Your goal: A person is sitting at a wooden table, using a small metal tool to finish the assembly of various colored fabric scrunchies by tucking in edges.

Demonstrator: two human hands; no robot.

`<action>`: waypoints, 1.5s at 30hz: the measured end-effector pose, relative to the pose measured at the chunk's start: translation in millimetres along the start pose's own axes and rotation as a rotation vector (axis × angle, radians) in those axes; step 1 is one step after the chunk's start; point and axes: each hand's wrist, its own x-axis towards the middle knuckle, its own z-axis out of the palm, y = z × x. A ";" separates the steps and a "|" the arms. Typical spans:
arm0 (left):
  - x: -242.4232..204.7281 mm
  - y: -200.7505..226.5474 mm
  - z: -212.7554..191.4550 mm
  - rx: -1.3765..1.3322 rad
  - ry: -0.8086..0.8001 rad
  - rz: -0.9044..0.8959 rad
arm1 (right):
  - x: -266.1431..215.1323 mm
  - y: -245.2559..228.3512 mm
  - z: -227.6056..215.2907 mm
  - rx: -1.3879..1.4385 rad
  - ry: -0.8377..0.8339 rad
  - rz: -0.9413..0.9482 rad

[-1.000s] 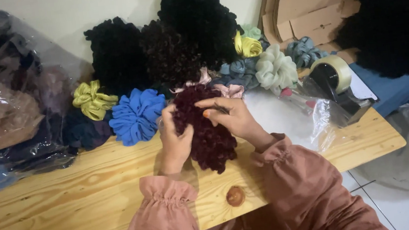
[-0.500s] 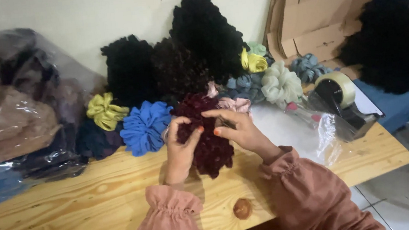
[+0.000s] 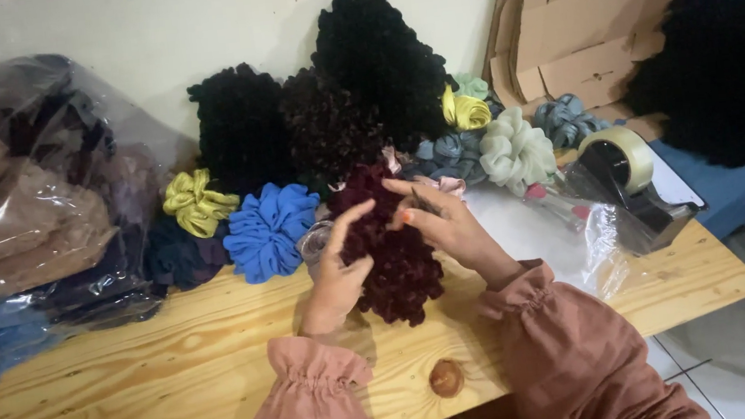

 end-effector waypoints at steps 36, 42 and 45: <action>5.7 -5.2 0.4 0.346 0.189 -0.109 | -1.6 11.7 4.5 -0.024 -0.189 0.012; 4.1 -21.2 -10.0 0.381 0.208 0.010 | -3.0 -25.5 13.9 -0.067 -0.142 0.035; 3.3 -34.6 -11.7 0.326 0.203 -0.004 | -2.8 12.3 1.3 0.027 -0.164 0.063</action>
